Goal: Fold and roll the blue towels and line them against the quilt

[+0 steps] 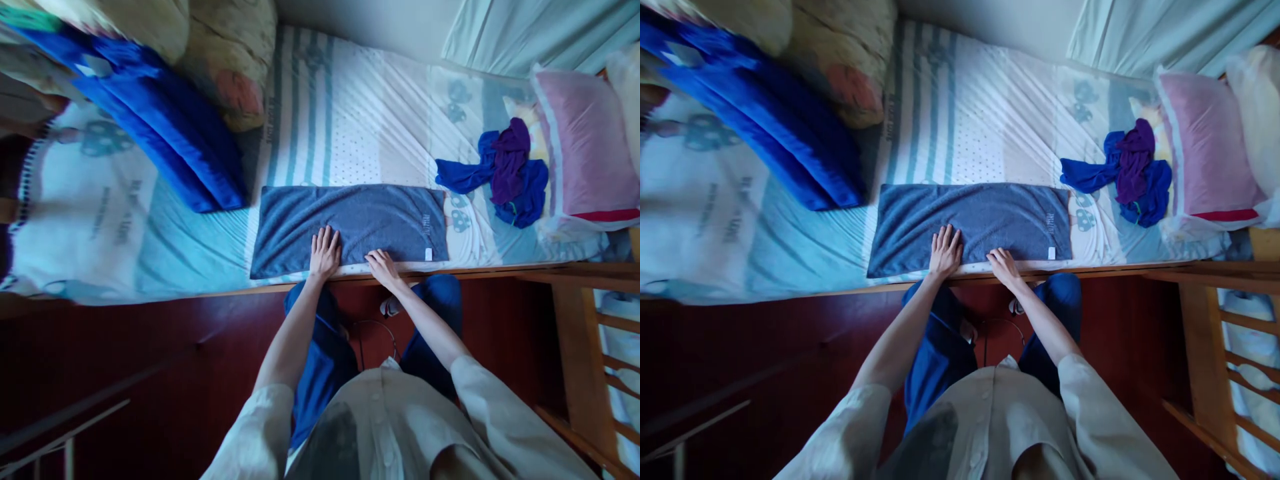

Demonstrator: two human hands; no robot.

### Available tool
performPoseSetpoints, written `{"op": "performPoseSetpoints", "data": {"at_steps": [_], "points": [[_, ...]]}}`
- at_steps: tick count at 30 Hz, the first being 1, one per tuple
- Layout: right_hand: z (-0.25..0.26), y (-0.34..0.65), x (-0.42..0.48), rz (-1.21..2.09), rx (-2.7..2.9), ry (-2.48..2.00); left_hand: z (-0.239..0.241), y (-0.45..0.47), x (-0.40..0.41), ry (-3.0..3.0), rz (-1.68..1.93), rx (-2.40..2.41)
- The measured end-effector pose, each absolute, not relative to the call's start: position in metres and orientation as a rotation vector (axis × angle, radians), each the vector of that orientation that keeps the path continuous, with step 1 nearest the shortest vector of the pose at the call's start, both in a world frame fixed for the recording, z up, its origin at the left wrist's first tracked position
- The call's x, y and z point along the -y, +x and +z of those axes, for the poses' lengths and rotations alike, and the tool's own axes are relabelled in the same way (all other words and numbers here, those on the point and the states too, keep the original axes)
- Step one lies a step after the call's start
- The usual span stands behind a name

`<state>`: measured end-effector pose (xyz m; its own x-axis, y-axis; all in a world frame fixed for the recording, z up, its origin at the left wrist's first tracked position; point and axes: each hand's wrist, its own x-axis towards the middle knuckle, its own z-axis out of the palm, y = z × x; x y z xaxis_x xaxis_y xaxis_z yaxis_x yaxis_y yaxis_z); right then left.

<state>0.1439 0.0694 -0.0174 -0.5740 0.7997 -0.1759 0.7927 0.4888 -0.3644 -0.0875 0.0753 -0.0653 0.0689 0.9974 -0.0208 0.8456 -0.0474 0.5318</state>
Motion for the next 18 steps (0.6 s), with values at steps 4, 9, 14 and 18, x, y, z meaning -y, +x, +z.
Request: {"op": "performPoseSetpoints", "data": {"at_steps": [4, 9, 14, 18], "points": [[-0.021, 0.135, -0.074, 0.676, 2.739, -1.392, -0.056, -0.086, -0.07, 2.094, 0.48, -1.596], [-0.022, 0.14, -0.067, 0.709, 2.751, -1.312, -0.044, -0.073, -0.059, 2.172, 0.401, -1.375], [-0.023, 0.14, -0.059, 0.656, 2.754, -1.289, -0.037, -0.071, -0.068, 2.068, 0.421, -1.557], [-0.007, 0.136, -0.067, 0.739, 2.837, -1.327, -0.041, -0.077, -0.087, 1.952, 0.48, -1.786]]}}
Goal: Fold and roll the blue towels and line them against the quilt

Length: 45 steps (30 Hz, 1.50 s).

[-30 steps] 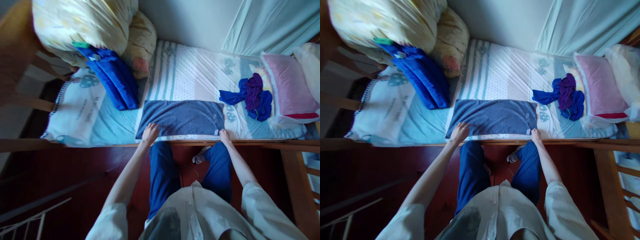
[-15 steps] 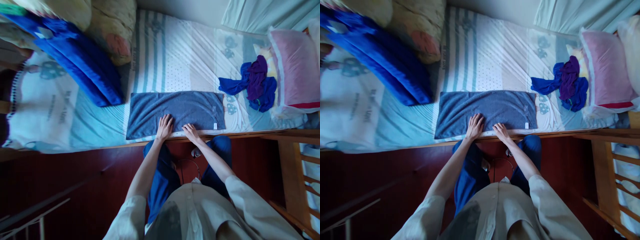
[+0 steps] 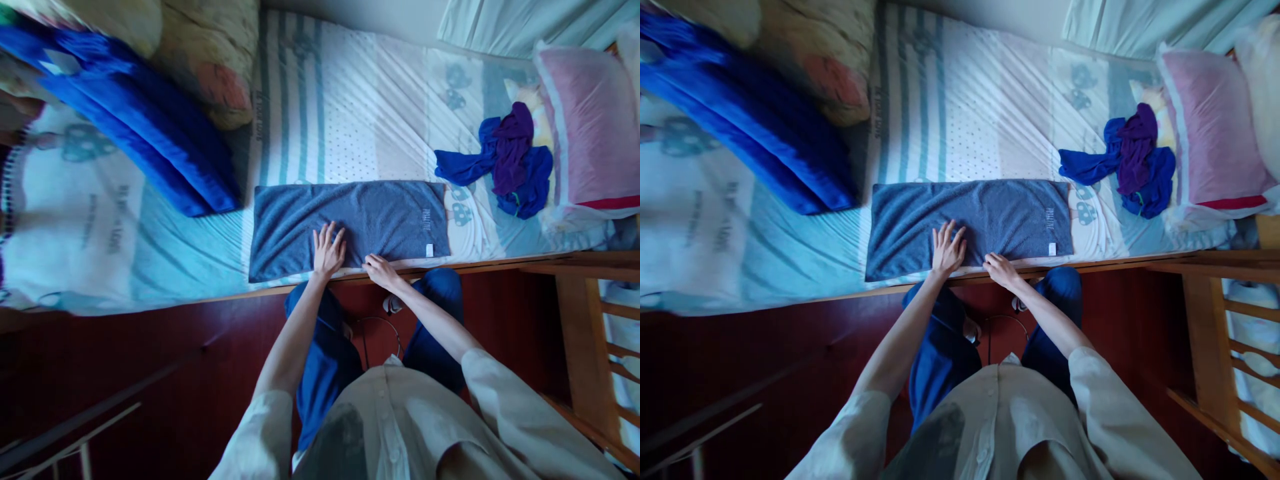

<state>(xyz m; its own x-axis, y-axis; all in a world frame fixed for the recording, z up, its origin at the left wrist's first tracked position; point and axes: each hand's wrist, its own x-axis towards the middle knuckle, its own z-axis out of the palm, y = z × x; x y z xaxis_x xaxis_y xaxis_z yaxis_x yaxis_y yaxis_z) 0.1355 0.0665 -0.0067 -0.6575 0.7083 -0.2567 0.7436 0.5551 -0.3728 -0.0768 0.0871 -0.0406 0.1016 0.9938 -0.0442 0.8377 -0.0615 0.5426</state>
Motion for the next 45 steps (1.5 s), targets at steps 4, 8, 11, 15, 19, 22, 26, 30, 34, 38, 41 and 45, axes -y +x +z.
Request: {"op": "performPoseSetpoints", "data": {"at_steps": [4, 8, 11, 15, 19, 22, 26, 30, 34, 38, 41, 45], "points": [[0.015, 0.116, -0.094, -0.873, -2.569, 1.241, -0.05, -0.085, -0.095, 1.918, 0.477, -1.886], [0.009, 0.082, -0.132, -0.84, -2.78, 1.495, -0.058, -0.09, -0.092, 1.944, 0.477, -1.923], [-0.014, 0.078, -0.154, -0.773, -2.808, 1.649, -0.062, -0.092, -0.091, 1.956, 0.494, -1.927], [-0.036, 0.13, -0.169, -0.766, -2.734, 1.638, -0.068, -0.095, -0.093, 1.949, 0.509, -1.944], [-0.036, 0.205, -0.178, -0.679, -2.572, 1.843, -0.07, -0.096, -0.093, 1.94, 0.503, -1.945], [-0.036, 0.251, -0.185, -0.534, -2.473, 1.99, -0.07, -0.095, -0.092, 1.926, 0.496, -1.948], [-0.042, 0.295, -0.194, -0.392, -2.354, 2.174, -0.07, -0.095, -0.092, 1.903, 0.505, -1.939], [-0.05, 0.321, -0.199, -0.309, -2.279, 2.285, -0.07, -0.096, -0.092, 1.911, 0.505, -1.936], [-0.057, 0.332, -0.207, -0.266, -2.281, 2.343, -0.07, -0.095, -0.092, 1.945, 0.484, -1.962], [-0.059, 0.341, -0.241, -0.204, -2.358, 2.476, -0.071, -0.095, -0.092, 1.948, 0.471, -1.959], [-0.056, 0.349, -0.286, -0.297, -2.47, 2.361, -0.072, -0.096, -0.092, 1.941, 0.471, -1.961], [-0.049, 0.363, -0.34, -0.484, -2.493, 2.04, -0.072, -0.096, -0.092, 1.922, 0.475, -1.962]]}}
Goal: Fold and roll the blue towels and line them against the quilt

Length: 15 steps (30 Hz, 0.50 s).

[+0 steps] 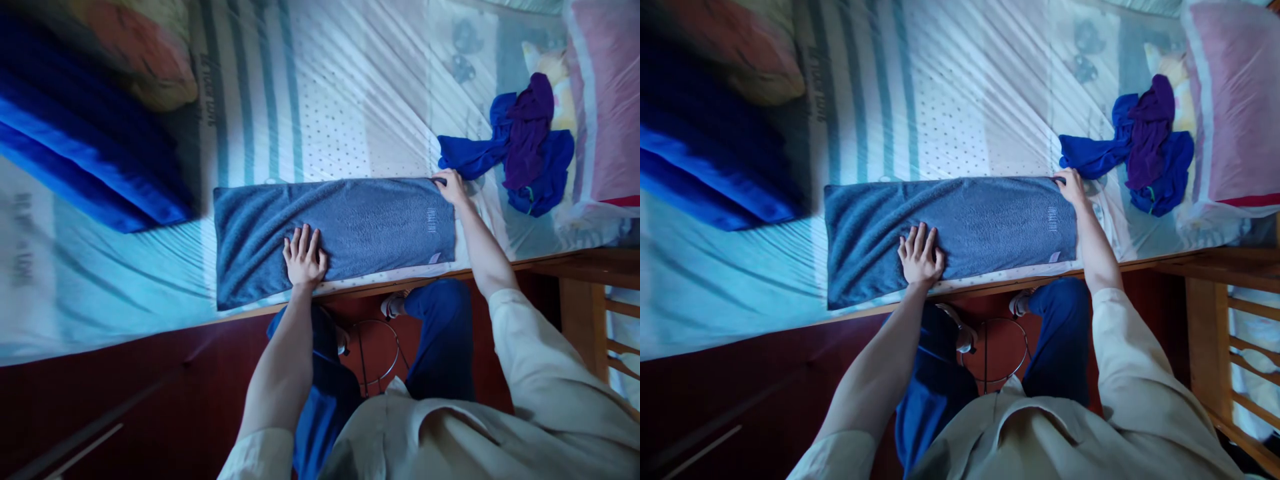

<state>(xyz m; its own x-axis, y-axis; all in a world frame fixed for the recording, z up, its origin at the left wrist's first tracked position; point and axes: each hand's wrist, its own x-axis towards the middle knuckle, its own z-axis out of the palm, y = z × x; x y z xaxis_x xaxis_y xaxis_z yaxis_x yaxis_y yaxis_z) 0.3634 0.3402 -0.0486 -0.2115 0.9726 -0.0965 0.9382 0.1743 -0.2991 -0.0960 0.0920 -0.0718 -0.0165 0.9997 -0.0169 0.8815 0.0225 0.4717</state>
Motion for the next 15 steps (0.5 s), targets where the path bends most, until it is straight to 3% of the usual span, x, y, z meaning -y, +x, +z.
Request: {"op": "performPoseSetpoints", "data": {"at_steps": [6, 15], "points": [[-0.045, 0.379, -0.37, 0.571, 2.427, -1.818, -0.071, -0.096, -0.092, 1.926, 0.454, -1.975], [-0.06, 0.326, -0.301, 0.098, 1.877, -2.09, -0.067, -0.092, -0.093, 1.876, 0.578, -1.978]]}}
